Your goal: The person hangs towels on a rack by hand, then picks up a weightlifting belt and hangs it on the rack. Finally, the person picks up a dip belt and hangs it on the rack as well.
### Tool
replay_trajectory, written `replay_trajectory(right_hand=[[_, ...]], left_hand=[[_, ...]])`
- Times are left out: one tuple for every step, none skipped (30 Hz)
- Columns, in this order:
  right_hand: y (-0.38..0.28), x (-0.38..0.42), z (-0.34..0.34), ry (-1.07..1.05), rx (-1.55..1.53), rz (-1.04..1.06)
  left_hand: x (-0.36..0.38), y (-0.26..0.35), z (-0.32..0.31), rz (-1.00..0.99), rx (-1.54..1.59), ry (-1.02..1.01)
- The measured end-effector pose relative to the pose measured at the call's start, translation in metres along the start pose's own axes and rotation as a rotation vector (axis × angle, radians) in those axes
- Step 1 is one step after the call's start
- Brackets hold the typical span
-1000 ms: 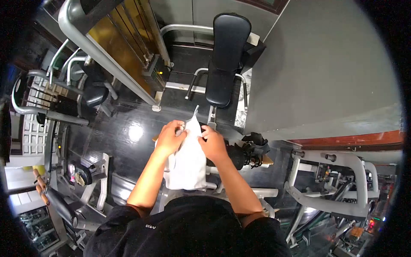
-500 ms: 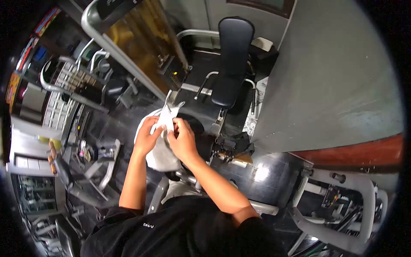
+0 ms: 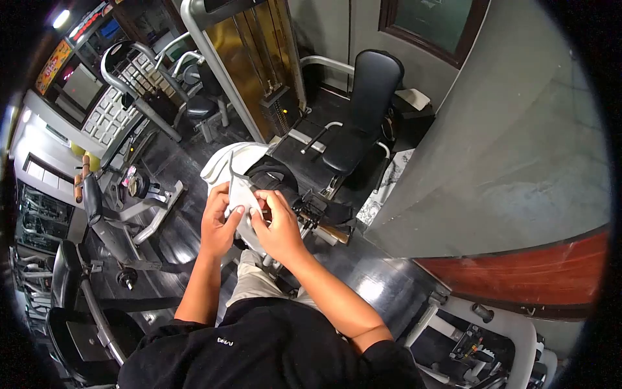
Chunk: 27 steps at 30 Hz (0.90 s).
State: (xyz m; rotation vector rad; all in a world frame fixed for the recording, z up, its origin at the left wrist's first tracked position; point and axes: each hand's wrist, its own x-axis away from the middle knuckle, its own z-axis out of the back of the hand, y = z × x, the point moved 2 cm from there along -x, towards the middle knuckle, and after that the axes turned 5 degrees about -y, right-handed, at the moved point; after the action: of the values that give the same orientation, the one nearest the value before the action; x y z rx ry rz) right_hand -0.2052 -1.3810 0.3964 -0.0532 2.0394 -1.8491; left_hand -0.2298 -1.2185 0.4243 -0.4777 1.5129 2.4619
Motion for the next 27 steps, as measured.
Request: replay_trajectory(right_hand=[[-0.007, 0.006, 0.006, 0.002, -0.006, -0.005], [-0.017, 0.010, 0.015, 0.007, -0.010, -0.006], [-0.031, 0.016, 0.025, 0.016, 0.023, -0.024], [-0.039, 0.022, 0.034, 0.049, 0.016, -0.024], [-0.046, 0.028, 0.042, 0.079, 0.012, -0.020], [-0.053, 0.034, 0.052, 0.109, 0.006, -0.016], [-0.060, 0.041, 0.063, 0.123, 0.041, -0.034], [-0.064, 0.047, 0.074, 0.142, 0.090, -0.037], [-0.074, 0.053, 0.082, 0.169, 0.062, -0.040], [-0.086, 0.059, 0.090, 0.195, 0.036, -0.040], [-0.094, 0.065, 0.097, 0.240, 0.051, -0.039], [-0.101, 0.071, 0.104, 0.265, 0.062, -0.034], [-0.108, 0.077, 0.110, 0.293, 0.071, -0.028], [-0.115, 0.083, 0.116, 0.323, 0.081, -0.021], [-0.126, 0.089, 0.120, 0.346, 0.085, -0.051], [-0.131, 0.094, 0.125, 0.369, 0.128, -0.032], [-0.136, 0.101, 0.129, 0.391, 0.172, -0.017], [-0.141, 0.108, 0.133, 0.413, 0.216, -0.003], [-0.148, 0.114, 0.136, 0.452, 0.205, 0.006], [-0.157, 0.120, 0.137, 0.485, 0.193, 0.014], [-0.164, 0.124, 0.139, 0.516, 0.175, 0.028], [-0.168, 0.128, 0.142, 0.510, 0.204, 0.031], [-0.172, 0.134, 0.146, 0.507, 0.227, 0.030], [-0.175, 0.142, 0.148, 0.502, 0.247, 0.024], [-0.175, 0.148, 0.151, 0.487, 0.238, 0.021], [-0.182, 0.151, 0.150, 0.525, 0.323, 0.081], [-0.191, 0.152, 0.151, 0.564, 0.413, 0.145]], left_hand=[[0.000, 0.012, -0.005, -0.061, -0.061, 0.024], [-0.004, 0.025, -0.011, -0.127, -0.119, 0.047], [-0.003, 0.036, -0.018, -0.024, 0.013, -0.013], [-0.002, 0.041, -0.025, 0.000, 0.069, -0.063], [-0.002, 0.043, -0.033, 0.021, 0.126, -0.110], [-0.005, 0.050, -0.040, 0.043, 0.182, -0.157], [-0.007, 0.060, -0.048, 0.019, 0.193, -0.200], [-0.008, 0.071, -0.057, 0.018, 0.207, -0.218], [-0.009, 0.081, -0.066, 0.021, 0.280, -0.250], [-0.010, 0.090, -0.076, 0.021, 0.356, -0.280], [-0.010, 0.100, -0.085, 0.010, 0.423, -0.290], [-0.008, 0.106, -0.094, 0.072, 0.468, -0.323], [-0.008, 0.113, -0.103, 0.068, 0.514, -0.325], [-0.009, 0.119, -0.110, 0.065, 0.561, -0.330], [-0.009, 0.123, -0.116, 0.074, 0.581, -0.354], [-0.008, 0.128, -0.122, 0.081, 0.605, -0.377], [-0.006, 0.132, -0.129, 0.092, 0.629, -0.400], [-0.006, 0.139, -0.134, 0.091, 0.665, -0.412], [-0.006, 0.148, -0.139, 0.089, 0.702, -0.421], [-0.005, 0.156, -0.143, 0.090, 0.737, -0.423], [-0.003, 0.158, -0.148, 0.093, 0.764, -0.438], [-0.004, 0.162, -0.151, 0.091, 0.774, -0.455], [-0.004, 0.165, -0.152, 0.095, 0.778, -0.474], [-0.002, 0.169, -0.152, 0.104, 0.780, -0.493], [-0.001, 0.173, -0.152, 0.126, 0.825, -0.504], [-0.001, 0.179, -0.152, 0.146, 0.868, -0.520], [-0.001, 0.185, -0.153, 0.161, 0.913, -0.539]])
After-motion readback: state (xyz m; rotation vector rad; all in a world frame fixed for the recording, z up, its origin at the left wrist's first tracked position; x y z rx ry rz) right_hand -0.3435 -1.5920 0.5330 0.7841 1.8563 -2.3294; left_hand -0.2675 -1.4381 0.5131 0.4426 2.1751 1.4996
